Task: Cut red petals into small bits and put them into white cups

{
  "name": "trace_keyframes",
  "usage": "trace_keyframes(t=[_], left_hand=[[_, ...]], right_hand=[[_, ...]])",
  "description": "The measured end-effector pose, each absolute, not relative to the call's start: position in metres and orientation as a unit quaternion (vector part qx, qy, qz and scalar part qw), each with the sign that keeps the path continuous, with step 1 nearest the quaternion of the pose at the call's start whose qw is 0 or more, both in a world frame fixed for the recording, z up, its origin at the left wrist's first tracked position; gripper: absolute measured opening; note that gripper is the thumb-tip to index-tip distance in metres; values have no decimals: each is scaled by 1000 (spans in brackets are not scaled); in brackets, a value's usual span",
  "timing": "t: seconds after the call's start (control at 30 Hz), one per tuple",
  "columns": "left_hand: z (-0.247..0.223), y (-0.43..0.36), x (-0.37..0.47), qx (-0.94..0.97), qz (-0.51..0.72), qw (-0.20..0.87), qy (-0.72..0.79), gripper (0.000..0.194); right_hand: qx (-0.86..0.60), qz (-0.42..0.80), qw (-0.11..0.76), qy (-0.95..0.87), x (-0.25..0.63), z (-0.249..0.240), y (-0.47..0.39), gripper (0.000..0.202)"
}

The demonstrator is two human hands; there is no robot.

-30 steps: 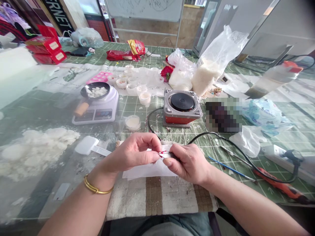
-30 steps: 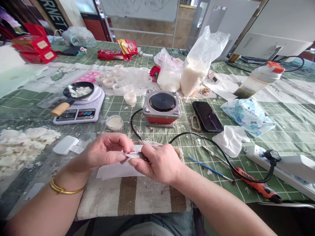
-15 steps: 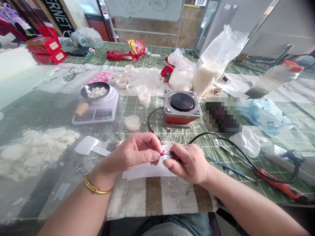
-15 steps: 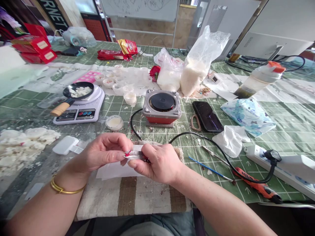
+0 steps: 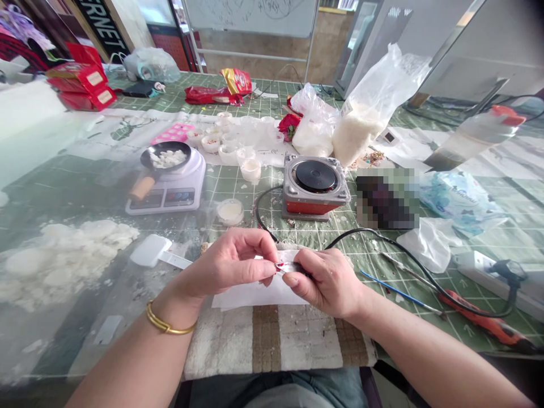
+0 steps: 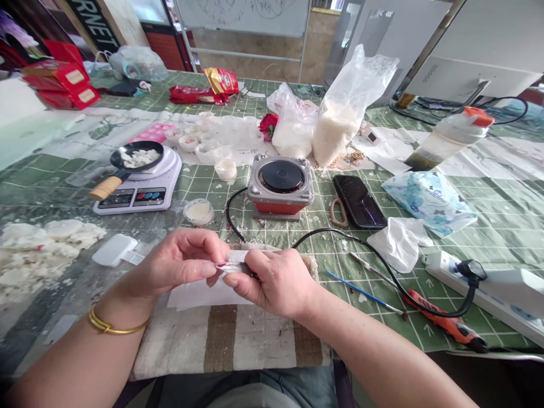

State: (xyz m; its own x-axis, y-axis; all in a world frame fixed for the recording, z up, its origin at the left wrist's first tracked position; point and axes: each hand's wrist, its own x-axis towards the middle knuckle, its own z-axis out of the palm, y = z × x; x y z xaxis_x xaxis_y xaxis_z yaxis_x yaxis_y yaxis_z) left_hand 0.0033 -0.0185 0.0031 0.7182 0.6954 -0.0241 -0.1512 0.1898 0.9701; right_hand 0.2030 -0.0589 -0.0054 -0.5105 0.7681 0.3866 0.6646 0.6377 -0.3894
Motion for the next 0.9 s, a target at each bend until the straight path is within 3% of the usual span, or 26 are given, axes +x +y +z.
trace_keyframes(t=[0.9], left_hand=[[6,-19,5,579,308,718,233,5]], right_hand=[[-428,103,286,-851,203,-5,-59,40]])
